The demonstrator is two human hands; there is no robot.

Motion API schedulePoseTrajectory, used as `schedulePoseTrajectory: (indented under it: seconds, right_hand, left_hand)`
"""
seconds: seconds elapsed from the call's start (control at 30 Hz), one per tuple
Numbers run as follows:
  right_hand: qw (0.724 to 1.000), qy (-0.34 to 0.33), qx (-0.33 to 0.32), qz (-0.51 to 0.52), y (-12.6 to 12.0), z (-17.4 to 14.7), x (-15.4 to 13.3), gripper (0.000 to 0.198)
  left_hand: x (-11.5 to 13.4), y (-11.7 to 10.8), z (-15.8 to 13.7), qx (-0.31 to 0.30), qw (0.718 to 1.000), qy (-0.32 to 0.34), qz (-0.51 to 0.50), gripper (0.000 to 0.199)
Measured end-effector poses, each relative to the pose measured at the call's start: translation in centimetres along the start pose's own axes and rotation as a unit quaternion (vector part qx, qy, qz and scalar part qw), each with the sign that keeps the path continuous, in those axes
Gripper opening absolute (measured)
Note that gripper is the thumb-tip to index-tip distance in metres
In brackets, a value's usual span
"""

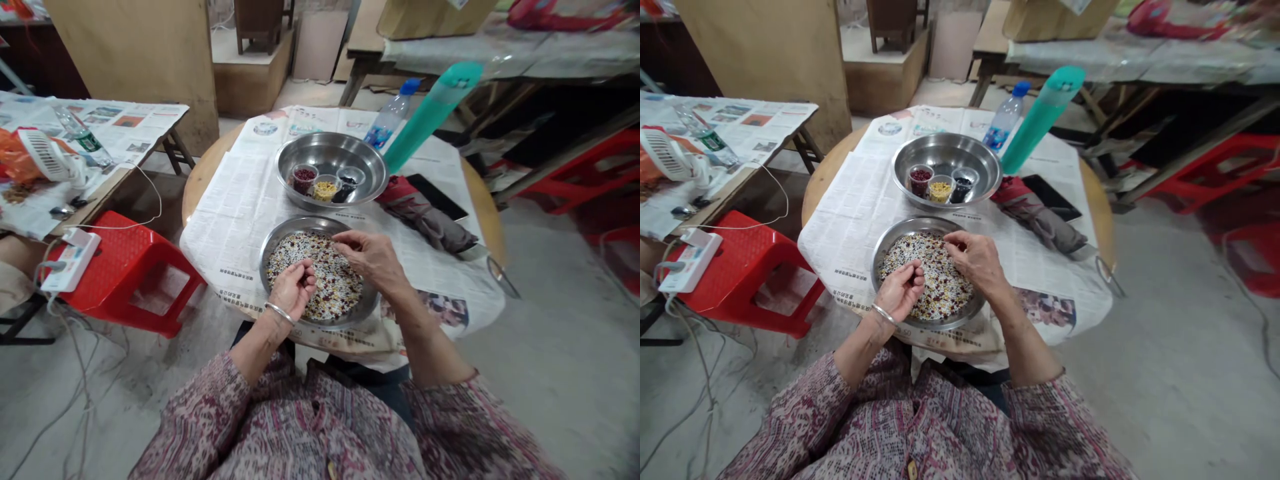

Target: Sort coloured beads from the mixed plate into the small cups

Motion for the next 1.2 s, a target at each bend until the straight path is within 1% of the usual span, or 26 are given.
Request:
schedulePoseTrajectory:
  seconds: [0.1, 0.17, 0.3, 0.4, 0.47, 0.53, 0.67, 0.73, 0.8, 0.93, 0.97, 1.0, 1.07, 1.1, 1.13, 1.2]
  right_hand:
    - [0.997, 0.004, 0.022, -0.072, 0.3, 0.3, 1.5, 0.023]
    - [0.994, -0.012, 0.022, -0.109, 0.8, 0.5, 1.5, 0.022]
    - [0.984, -0.076, 0.000, -0.164, 2.0, 1.1, -0.6, 0.023]
    - [0.966, -0.123, -0.044, -0.225, 3.2, 1.6, -2.2, 0.024]
    - [0.951, -0.137, -0.074, -0.267, 4.0, 1.8, -2.8, 0.025]
    - [0.940, -0.141, -0.089, -0.299, 4.4, 1.9, -3.1, 0.024]
    - [0.929, -0.138, -0.075, -0.334, 4.5, 1.8, -3.1, 0.023]
    - [0.934, -0.134, -0.061, -0.327, 4.2, 1.5, -3.0, 0.023]
    - [0.945, -0.125, -0.038, -0.300, 3.6, 1.3, -2.9, 0.023]
    - [0.974, -0.089, 0.011, -0.208, 1.4, 0.4, -2.8, 0.022]
    - [0.982, -0.088, 0.005, -0.170, 1.1, 0.2, -3.0, 0.022]
    - [0.988, -0.094, -0.015, -0.126, 0.9, 0.0, -3.2, 0.021]
    - [0.991, -0.112, -0.064, -0.041, 0.8, -0.2, -3.9, 0.019]
    - [0.990, -0.114, -0.078, -0.013, 0.8, -0.2, -4.0, 0.019]
    - [0.991, -0.105, -0.079, -0.001, 0.8, 0.0, -3.9, 0.019]
    - [0.996, -0.069, -0.056, -0.023, 0.7, 0.6, -3.0, 0.020]
  left_hand:
    - [-0.1, 0.0, 0.0, -0.005, 1.000, -0.007, 0.007, 0.012]
    - [0.0, 0.0, 0.0, -0.004, 1.000, -0.006, 0.011, 0.010]
    - [0.0, 0.0, 0.1, -0.001, 1.000, -0.002, 0.017, 0.010]
    - [0.0, -0.1, 0.2, 0.003, 1.000, 0.002, 0.022, 0.011]
    - [0.0, -0.1, 0.2, 0.004, 1.000, 0.001, 0.022, 0.011]
    - [0.0, 0.0, 0.2, 0.004, 1.000, -0.001, 0.021, 0.012]
    - [-0.1, 0.0, 0.2, 0.005, 1.000, -0.006, 0.018, 0.013]
    - [0.0, 0.0, 0.2, 0.004, 1.000, -0.006, 0.015, 0.014]
    - [0.0, -0.1, 0.2, 0.005, 1.000, -0.006, 0.014, 0.015]
    - [0.1, -0.3, 0.3, 0.013, 1.000, 0.008, 0.014, 0.015]
    - [0.1, -0.3, 0.4, 0.016, 1.000, 0.011, 0.012, 0.014]
    - [0.1, -0.3, 0.4, 0.020, 1.000, 0.013, 0.008, 0.014]
    - [0.1, -0.3, 0.4, 0.024, 1.000, 0.017, -0.001, 0.014]
    - [0.1, -0.2, 0.4, 0.024, 1.000, 0.018, -0.003, 0.015]
    - [0.1, -0.2, 0.5, 0.025, 1.000, 0.019, -0.004, 0.016]
    - [0.0, -0.3, 0.5, 0.024, 1.000, 0.017, -0.003, 0.018]
Point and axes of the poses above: each hand's wrist, its own z-axis towards the middle knuckle, its own y-axis out of the palm, x = y × z, the point moved 8 cm from there along z, towards the middle knuckle, and after that the axes turned 12 degrees about -z, right-handed, at the moved point
